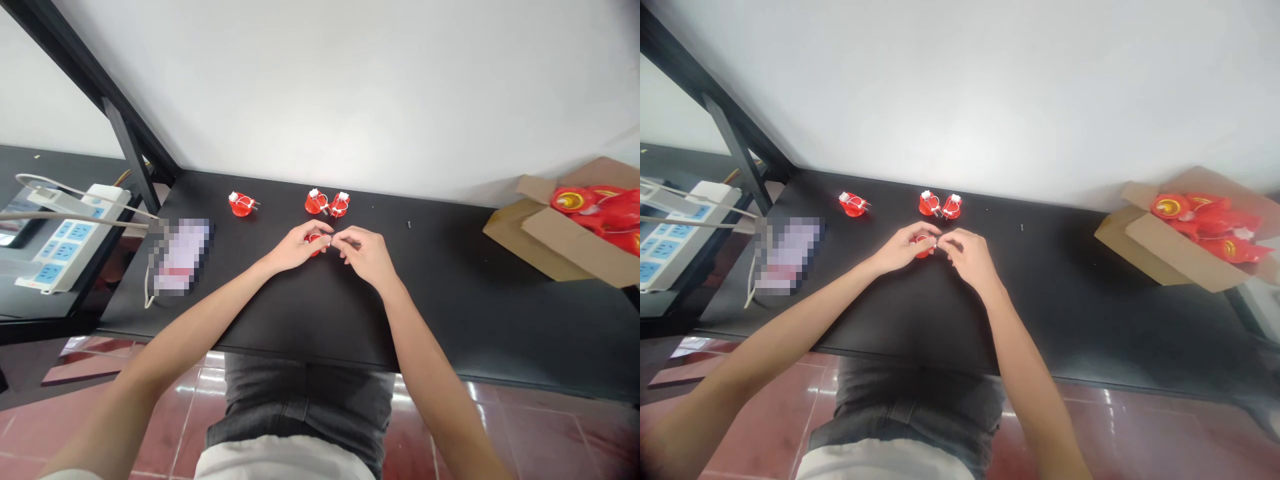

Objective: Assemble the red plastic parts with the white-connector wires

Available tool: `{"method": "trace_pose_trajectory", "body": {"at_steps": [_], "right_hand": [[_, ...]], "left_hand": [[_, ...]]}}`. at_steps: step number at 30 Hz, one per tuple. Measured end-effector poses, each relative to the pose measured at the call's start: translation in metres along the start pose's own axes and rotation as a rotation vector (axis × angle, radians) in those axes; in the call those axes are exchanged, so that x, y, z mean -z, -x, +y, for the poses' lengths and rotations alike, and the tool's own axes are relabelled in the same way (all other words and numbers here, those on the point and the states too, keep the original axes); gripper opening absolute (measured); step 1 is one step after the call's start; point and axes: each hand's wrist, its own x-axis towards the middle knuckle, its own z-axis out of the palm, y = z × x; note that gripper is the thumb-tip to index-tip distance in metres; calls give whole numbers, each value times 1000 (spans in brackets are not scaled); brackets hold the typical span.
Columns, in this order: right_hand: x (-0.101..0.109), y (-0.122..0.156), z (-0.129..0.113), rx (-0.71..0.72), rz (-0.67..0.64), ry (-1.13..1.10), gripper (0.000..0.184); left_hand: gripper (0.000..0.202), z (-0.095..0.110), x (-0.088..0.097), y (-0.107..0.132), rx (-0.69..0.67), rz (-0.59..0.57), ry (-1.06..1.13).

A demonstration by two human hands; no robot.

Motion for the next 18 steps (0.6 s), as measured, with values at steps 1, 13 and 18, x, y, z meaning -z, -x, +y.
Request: {"method": "trace_pose_trajectory", "body": {"at_steps": [1, 13, 18], "right_hand": [[0, 0, 1, 9, 5, 9, 15], [2, 2, 0, 107, 17, 170, 16], [4, 3, -2, 138, 3, 250, 19]], "left_hand": [[35, 1, 0, 0, -6, -4, -40], [34, 2, 1, 2, -59, -54, -119], [33, 0, 1, 3, -91, -67, -123]]}}
